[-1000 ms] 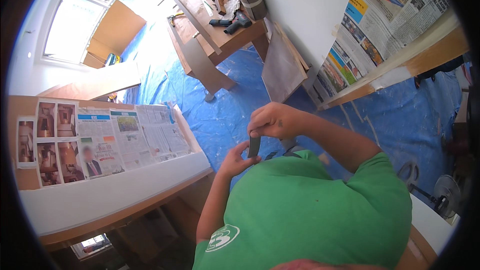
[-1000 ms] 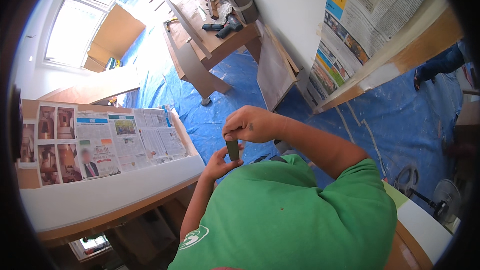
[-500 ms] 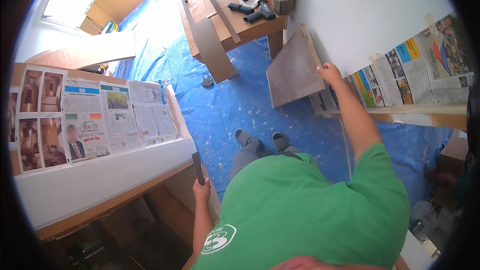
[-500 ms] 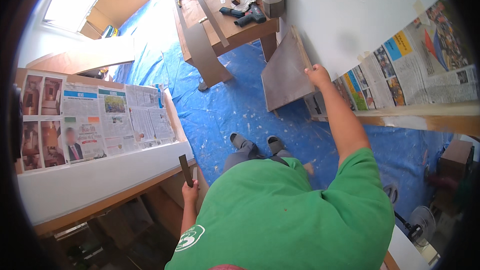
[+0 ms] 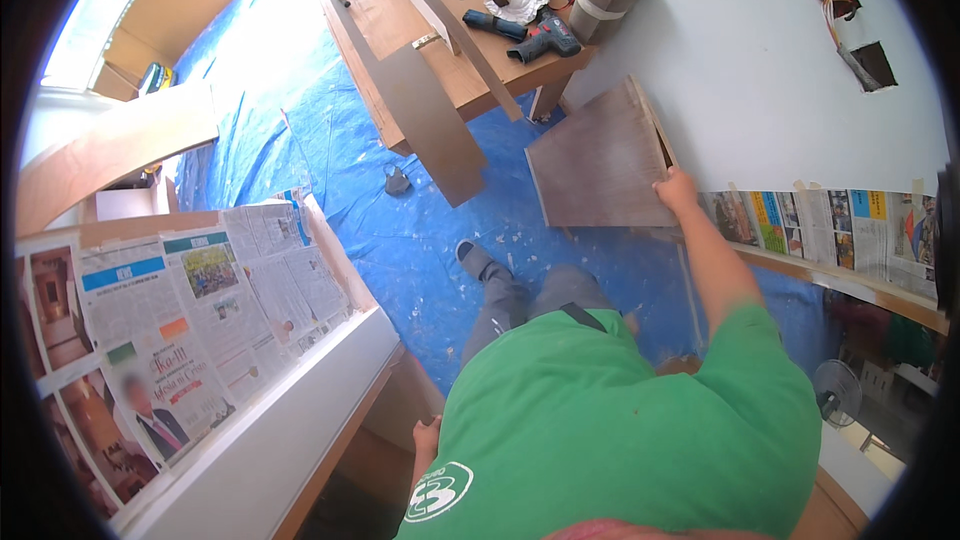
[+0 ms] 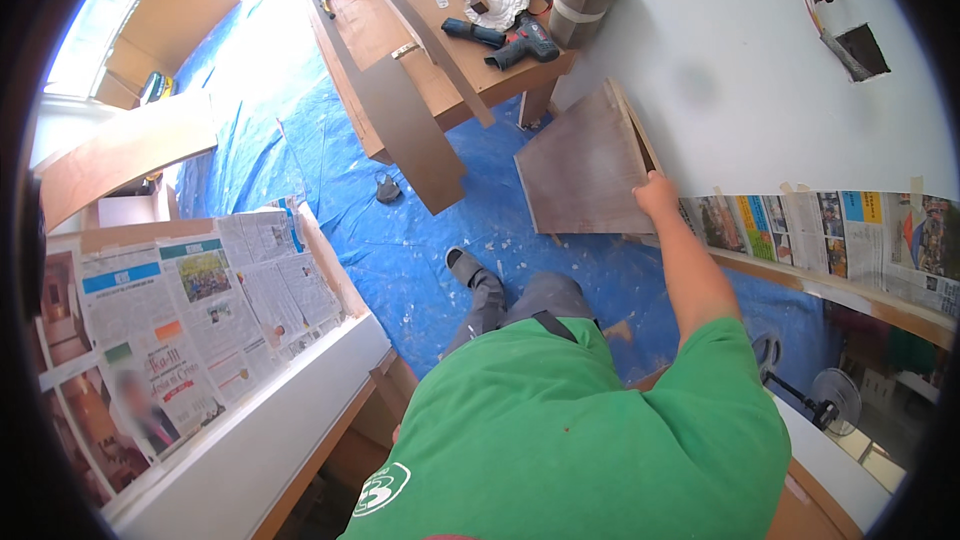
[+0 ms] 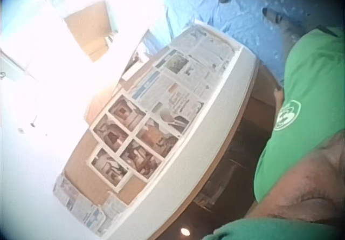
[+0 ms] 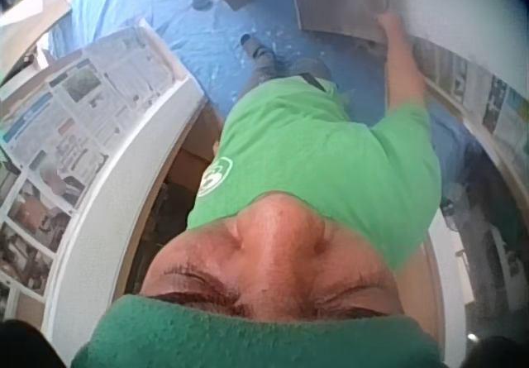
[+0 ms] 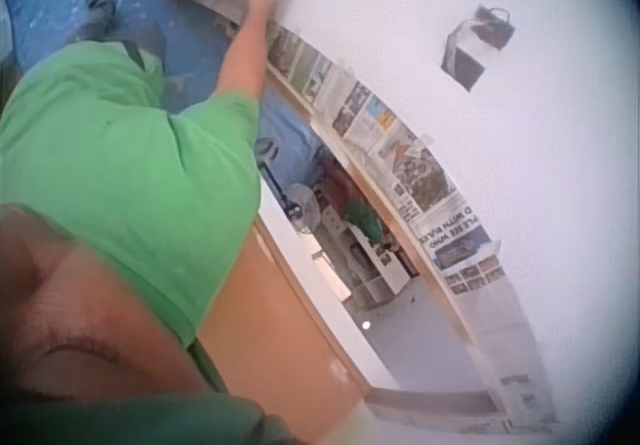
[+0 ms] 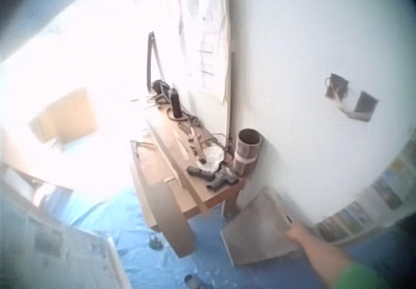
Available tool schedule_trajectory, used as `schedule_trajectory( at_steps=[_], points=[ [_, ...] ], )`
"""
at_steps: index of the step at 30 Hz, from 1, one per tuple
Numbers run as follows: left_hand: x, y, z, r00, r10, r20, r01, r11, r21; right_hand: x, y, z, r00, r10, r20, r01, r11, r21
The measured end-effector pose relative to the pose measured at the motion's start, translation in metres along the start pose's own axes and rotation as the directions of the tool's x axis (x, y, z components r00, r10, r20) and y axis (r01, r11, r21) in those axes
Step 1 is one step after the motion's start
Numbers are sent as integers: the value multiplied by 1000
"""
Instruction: The person measures a wooden panel with a metal ruler and marks it with a green pencil. They reposition the ruler several times to draw straight lines on the panel surface.
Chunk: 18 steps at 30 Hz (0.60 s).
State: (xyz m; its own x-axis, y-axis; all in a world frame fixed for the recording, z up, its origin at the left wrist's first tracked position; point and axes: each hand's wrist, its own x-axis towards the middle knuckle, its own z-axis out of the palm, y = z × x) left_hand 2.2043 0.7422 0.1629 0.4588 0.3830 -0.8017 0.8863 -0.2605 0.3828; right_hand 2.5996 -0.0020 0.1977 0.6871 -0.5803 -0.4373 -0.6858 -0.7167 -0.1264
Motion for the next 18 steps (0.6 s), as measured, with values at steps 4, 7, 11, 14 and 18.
schedule_trajectory(
  at_steps=[4,7,11,14,18],
  points=[
    [25,118,-45,991,-129,38,133,982,-136,-35,-52,1,998,-67,22,65,996,57],
    [70,150,-70,991,-128,45,135,968,-213,-56,-90,2,989,-121,90,112,988,105],
    [94,193,-72,993,-113,17,115,983,-146,-65,-111,7,981,-174,89,161,978,132],
    [76,252,-56,990,-139,0,139,990,-34,-65,-100,13,973,-224,61,214,967,136],
    [19,331,-31,975,-215,-48,211,974,-83,-61,-91,7,945,-308,108,287,942,172]
  ],
)
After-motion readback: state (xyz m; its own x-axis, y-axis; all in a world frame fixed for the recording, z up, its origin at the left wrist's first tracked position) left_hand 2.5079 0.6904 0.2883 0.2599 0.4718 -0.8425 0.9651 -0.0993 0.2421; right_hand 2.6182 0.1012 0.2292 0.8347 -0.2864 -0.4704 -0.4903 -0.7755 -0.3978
